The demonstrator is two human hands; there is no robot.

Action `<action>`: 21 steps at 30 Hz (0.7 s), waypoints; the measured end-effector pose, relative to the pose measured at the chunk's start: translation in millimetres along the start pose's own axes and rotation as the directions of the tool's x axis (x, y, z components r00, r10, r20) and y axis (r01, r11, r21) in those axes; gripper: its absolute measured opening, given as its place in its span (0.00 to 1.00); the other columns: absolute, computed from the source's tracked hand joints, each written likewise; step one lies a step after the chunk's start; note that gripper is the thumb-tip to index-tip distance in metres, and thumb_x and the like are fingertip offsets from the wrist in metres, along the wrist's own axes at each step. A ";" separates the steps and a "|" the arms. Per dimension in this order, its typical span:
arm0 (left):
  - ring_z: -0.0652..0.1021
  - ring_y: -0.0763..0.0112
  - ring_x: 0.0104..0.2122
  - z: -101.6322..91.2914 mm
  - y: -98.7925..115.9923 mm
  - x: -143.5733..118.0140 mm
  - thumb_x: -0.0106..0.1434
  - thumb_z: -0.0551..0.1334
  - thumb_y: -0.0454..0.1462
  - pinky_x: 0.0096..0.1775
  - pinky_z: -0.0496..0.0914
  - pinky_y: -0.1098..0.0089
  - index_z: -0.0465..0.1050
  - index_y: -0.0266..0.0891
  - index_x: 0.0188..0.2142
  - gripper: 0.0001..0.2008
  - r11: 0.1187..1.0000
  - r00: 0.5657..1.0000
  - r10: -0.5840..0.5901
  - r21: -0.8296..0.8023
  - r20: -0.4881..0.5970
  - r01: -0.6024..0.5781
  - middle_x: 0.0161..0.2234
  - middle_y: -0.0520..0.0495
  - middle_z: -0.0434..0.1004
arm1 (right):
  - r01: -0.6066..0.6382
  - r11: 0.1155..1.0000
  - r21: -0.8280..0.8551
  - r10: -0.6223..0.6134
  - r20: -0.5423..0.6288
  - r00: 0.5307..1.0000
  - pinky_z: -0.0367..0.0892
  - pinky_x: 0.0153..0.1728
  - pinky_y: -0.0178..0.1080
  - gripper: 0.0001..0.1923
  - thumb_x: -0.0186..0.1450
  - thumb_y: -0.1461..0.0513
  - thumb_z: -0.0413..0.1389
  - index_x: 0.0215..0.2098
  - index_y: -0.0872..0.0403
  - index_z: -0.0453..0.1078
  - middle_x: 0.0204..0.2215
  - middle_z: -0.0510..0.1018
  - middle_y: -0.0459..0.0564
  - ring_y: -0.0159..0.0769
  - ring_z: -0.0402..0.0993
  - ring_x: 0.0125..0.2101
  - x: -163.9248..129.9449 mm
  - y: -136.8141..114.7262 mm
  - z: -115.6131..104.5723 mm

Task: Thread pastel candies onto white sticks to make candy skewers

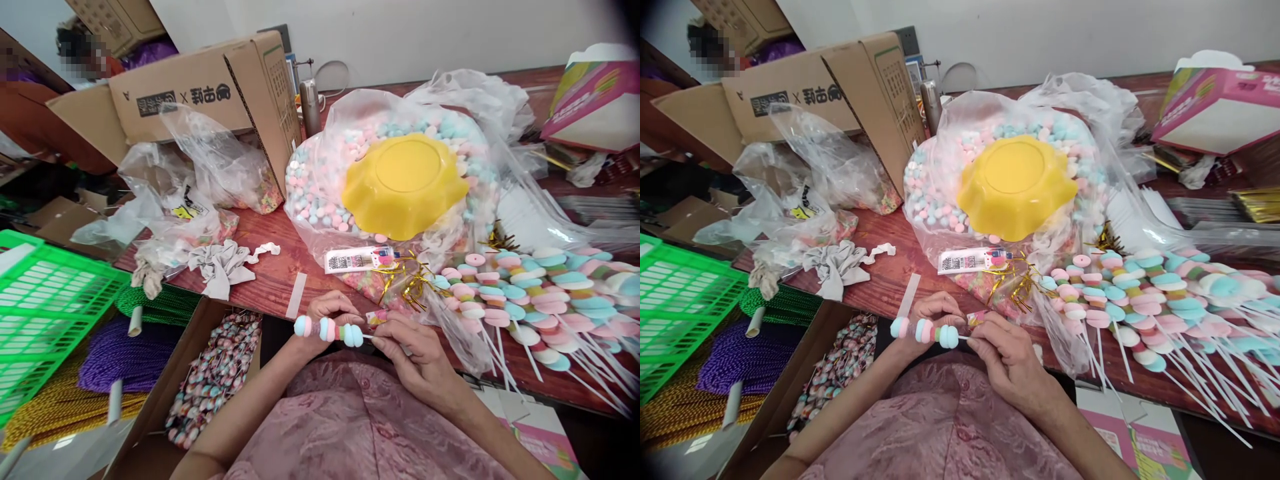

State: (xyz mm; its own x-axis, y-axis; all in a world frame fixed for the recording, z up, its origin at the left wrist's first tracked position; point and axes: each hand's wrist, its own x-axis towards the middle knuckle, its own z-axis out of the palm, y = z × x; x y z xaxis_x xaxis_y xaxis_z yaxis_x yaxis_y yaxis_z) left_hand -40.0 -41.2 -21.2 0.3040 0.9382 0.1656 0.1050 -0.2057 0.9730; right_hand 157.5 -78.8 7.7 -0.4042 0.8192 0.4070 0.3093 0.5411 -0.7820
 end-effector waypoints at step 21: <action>0.75 0.64 0.35 9.7 7.9 -12.8 0.67 0.60 0.43 0.39 0.71 0.62 0.78 0.40 0.36 0.11 0.981 0.991 0.034 0.185 0.132 -0.058 0.33 0.44 0.77 | 0.151 0.988 0.017 -0.146 -0.171 0.974 0.69 0.32 0.34 0.06 0.65 0.70 0.56 0.34 0.54 0.71 0.31 0.74 0.49 0.33 0.71 0.33 -10.4 4.7 -2.0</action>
State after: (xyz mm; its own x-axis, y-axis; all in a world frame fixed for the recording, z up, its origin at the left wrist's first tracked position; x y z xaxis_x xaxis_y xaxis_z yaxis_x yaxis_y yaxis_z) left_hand -33.8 -57.6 -17.2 0.4298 0.8856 0.1759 0.2601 -0.3080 0.9151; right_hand 164.8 -84.4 0.8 -0.2919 0.7519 0.5912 0.2302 0.6552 -0.7196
